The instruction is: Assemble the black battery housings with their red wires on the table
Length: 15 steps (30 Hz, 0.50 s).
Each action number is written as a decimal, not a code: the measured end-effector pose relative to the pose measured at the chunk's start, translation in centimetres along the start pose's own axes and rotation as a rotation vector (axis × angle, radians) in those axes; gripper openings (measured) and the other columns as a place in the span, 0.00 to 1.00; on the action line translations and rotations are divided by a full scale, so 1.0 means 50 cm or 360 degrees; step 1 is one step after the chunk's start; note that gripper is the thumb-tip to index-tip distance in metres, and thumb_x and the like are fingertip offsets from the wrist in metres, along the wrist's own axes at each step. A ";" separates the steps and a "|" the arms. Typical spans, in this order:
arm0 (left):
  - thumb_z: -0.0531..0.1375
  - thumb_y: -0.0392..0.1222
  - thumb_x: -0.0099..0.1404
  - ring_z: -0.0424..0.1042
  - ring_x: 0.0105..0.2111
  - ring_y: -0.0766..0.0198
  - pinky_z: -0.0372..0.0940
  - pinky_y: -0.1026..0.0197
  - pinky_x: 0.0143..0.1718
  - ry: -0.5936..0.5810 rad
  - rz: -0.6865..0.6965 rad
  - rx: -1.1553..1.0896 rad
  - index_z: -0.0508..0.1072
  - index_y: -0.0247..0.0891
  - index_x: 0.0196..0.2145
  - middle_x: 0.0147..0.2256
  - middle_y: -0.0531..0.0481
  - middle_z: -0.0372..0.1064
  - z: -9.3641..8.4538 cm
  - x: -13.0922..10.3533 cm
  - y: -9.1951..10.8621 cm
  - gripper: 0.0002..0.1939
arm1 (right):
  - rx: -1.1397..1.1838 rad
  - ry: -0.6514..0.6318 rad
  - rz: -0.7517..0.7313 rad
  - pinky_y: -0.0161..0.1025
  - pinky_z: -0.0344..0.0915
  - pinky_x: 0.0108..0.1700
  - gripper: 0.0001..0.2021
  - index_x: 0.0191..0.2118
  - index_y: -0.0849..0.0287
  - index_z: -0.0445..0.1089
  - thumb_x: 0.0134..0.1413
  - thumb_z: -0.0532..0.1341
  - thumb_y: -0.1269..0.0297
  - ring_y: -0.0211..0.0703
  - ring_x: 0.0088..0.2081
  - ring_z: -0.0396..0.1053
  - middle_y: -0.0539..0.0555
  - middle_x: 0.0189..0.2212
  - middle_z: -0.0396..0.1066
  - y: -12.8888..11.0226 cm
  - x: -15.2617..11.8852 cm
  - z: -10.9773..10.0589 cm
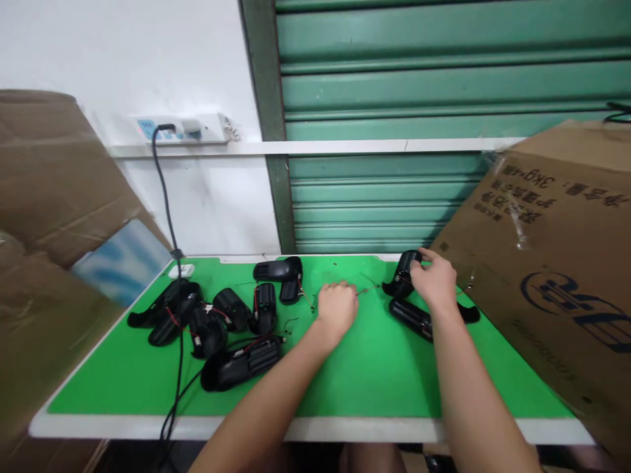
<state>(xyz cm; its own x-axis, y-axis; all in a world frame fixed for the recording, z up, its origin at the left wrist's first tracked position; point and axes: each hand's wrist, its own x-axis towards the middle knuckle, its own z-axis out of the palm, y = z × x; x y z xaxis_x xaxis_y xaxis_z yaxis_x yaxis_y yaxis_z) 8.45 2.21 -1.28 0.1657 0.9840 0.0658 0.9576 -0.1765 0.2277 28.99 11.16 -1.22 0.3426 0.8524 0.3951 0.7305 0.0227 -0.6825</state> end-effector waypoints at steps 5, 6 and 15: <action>0.54 0.34 0.67 0.78 0.45 0.44 0.67 0.48 0.45 0.0021 -0.0155 0.0064 0.74 0.29 0.50 0.42 0.33 0.78 -0.018 -0.064 -0.034 0.16 | -0.0023 -0.0231 -0.0188 0.54 0.72 0.52 0.19 0.45 0.61 0.79 0.47 0.59 0.65 0.59 0.42 0.78 0.65 0.39 0.80 0.001 -0.010 0.037; 0.54 0.35 0.67 0.78 0.45 0.44 0.67 0.48 0.45 0.0023 -0.0163 0.0066 0.74 0.29 0.50 0.42 0.33 0.78 -0.018 -0.070 -0.037 0.16 | -0.0027 -0.0252 -0.0202 0.54 0.72 0.52 0.18 0.44 0.61 0.79 0.47 0.59 0.65 0.59 0.41 0.78 0.65 0.38 0.80 -0.003 -0.014 0.039; 0.54 0.38 0.68 0.75 0.49 0.45 0.64 0.46 0.51 0.0080 -0.0140 -0.0022 0.73 0.30 0.52 0.47 0.33 0.76 -0.002 -0.081 -0.036 0.17 | 0.0332 -0.0200 -0.0910 0.48 0.70 0.46 0.17 0.50 0.60 0.74 0.63 0.54 0.62 0.51 0.37 0.73 0.59 0.36 0.75 -0.165 -0.086 0.033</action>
<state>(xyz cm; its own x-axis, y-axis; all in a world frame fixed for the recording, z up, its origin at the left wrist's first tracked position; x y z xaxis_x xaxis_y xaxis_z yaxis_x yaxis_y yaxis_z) 6.02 -1.44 -1.87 0.0688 0.9932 0.0936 0.9645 -0.0902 0.2481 20.50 8.18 1.71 -0.1504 0.7297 0.6670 0.6429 0.5847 -0.4948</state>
